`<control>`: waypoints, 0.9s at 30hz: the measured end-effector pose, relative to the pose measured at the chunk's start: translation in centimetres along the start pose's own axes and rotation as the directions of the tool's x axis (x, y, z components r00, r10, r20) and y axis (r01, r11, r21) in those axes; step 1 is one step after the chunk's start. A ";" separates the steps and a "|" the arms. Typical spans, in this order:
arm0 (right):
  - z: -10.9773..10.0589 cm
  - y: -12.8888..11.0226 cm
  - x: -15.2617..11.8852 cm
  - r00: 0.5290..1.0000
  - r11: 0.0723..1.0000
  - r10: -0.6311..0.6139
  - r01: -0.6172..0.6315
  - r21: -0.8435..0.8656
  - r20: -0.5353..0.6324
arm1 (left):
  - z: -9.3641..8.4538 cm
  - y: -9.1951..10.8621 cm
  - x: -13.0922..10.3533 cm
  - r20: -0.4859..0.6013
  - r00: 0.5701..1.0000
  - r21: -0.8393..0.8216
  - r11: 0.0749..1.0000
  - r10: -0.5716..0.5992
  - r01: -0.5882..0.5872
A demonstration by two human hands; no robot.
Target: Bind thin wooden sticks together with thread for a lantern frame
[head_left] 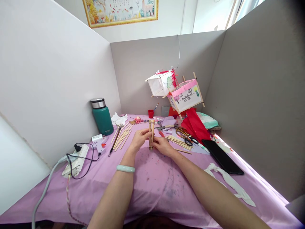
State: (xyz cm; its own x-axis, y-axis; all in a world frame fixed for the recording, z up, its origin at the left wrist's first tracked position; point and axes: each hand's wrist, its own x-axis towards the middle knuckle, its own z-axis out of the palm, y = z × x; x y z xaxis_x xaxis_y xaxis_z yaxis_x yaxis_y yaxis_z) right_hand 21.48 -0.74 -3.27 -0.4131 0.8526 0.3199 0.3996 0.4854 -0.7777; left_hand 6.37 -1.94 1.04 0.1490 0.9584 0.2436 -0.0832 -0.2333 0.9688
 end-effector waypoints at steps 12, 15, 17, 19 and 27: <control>-0.1 -0.1 0.1 0.999 1.000 0.029 -0.029 -0.002 0.038 | 0.4 0.4 -0.2 -0.032 0.999 -0.104 0.995 0.008 -0.011; -0.1 0.3 0.4 0.995 0.997 0.039 -0.045 0.064 0.087 | 0.5 0.2 0.0 -0.005 1.000 -0.131 0.991 0.000 -0.001; -0.2 0.6 0.5 0.993 0.995 0.038 -0.047 0.084 0.108 | 0.5 0.0 0.1 0.016 1.000 -0.154 0.988 -0.002 0.005; -0.3 0.7 0.7 0.992 0.996 0.032 -0.041 0.075 0.123 | 0.6 -0.1 0.2 0.031 1.000 -0.175 0.985 -0.004 0.010; -0.2 0.7 0.8 0.992 0.997 0.044 -0.050 0.050 0.118 | 0.5 -0.4 0.5 0.008 1.000 -0.147 0.989 -0.011 0.012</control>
State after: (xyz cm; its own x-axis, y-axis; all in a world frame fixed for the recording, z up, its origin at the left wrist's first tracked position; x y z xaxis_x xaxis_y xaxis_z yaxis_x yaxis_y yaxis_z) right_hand 21.58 0.29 -3.49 -0.4886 0.8445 0.2193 0.3786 0.4316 -0.8188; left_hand 6.97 -1.46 0.78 0.1575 0.9596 0.2330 -0.2254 -0.1947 0.9546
